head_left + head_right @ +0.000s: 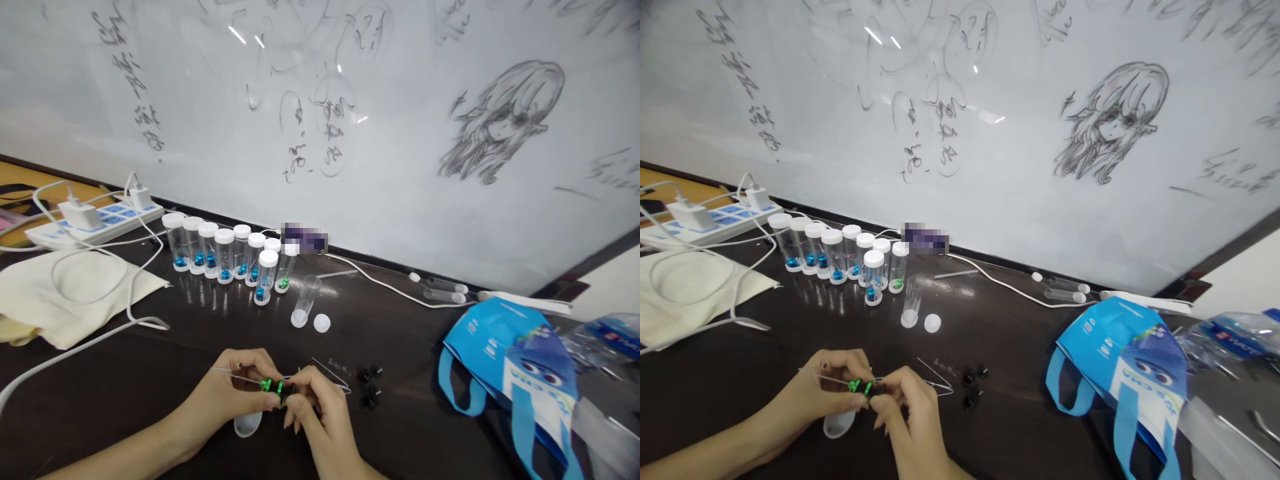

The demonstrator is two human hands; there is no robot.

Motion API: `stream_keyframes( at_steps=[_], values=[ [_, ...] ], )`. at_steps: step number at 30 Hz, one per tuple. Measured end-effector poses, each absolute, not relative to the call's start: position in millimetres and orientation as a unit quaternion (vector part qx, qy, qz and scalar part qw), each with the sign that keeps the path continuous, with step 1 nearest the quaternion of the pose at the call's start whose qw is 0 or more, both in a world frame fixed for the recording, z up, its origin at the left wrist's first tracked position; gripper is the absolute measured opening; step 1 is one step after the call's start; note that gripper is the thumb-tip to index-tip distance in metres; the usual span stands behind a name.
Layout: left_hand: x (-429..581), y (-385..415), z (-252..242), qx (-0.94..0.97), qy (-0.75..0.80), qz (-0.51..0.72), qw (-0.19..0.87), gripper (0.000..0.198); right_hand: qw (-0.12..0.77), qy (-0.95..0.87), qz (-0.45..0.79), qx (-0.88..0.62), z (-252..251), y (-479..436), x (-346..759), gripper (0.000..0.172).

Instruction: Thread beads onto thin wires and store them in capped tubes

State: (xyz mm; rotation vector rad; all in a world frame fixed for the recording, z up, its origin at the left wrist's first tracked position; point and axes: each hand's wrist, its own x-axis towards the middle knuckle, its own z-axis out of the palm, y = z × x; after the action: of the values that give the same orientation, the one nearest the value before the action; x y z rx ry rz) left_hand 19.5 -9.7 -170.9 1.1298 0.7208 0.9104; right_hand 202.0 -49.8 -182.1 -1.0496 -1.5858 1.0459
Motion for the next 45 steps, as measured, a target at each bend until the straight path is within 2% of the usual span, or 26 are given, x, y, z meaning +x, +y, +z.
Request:
stream_keyframes(
  at_steps=[6,17,27,34,45],
  values=[
    [20.1,-8.0,-168.9,0.461,0.334,0.436,0.697,0.012,0.503,-0.631,0.427,-0.407,-183.9,-52.0,201.8,0.030],
    [20.6,-6.6,-170.4,0.468,0.338,0.438,0.689,0.013,0.494,-0.636,0.423,-0.415,-184.8,-51.1,200.6,0.037],
    [21.1,-6.6,-170.6,0.460,0.345,0.436,0.692,0.015,0.510,-0.661,0.393,-0.385,-176.8,-51.3,202.3,0.028],
    [20.6,-6.5,-175.1,0.426,0.351,0.450,0.702,0.016,0.489,-0.698,0.355,-0.384,-176.4,-54.1,203.1,0.032],
    [21.3,-6.7,-170.9,0.464,0.324,0.430,0.703,0.014,0.478,-0.672,0.384,-0.415,-178.5,-51.7,202.7,0.034]
  ],
)
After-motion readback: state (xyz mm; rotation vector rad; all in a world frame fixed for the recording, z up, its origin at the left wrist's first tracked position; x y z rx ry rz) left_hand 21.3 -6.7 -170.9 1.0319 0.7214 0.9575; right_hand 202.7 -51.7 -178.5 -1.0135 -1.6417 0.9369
